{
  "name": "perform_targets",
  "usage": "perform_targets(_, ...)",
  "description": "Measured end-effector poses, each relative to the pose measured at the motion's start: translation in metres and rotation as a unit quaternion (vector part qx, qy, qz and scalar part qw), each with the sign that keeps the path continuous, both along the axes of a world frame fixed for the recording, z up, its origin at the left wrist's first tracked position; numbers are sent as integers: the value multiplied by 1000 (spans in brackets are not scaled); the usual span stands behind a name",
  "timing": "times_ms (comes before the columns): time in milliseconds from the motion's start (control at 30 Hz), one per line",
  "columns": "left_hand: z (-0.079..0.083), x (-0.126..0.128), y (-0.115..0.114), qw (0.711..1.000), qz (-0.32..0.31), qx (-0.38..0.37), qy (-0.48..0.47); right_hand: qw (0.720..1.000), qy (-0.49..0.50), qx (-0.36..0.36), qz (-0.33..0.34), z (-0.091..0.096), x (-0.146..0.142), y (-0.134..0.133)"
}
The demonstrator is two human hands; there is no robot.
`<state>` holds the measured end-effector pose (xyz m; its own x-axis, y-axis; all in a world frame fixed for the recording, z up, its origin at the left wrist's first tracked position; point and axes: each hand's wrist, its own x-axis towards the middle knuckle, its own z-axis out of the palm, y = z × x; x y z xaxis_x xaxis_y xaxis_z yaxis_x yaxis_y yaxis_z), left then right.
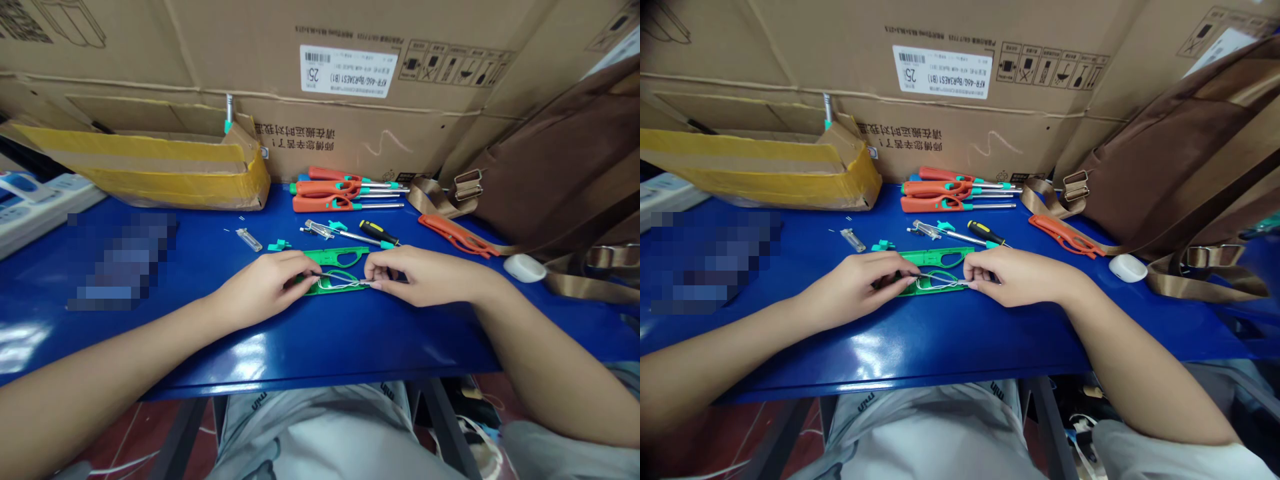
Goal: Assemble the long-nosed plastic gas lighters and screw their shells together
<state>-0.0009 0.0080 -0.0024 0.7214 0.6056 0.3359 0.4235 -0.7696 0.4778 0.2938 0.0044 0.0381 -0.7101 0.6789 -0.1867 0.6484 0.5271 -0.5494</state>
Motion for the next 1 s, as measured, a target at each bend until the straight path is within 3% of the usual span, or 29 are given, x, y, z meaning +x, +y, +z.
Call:
perform_targets(100,-3,-1,1,1000,-12,14,16,999,16,28,24,-3,2,3)
perform_targets(233,-3,-2,2,999,-1,17,37,992,19,117,49,-4,3,5)
perform_targets(500,-6,-4,4,999,1,19,38,978,-17,204,32,-7,3,4)
perform_targets(1000,-7,-6,8,999,0,38,34,988,47,139,47,-15,7,14)
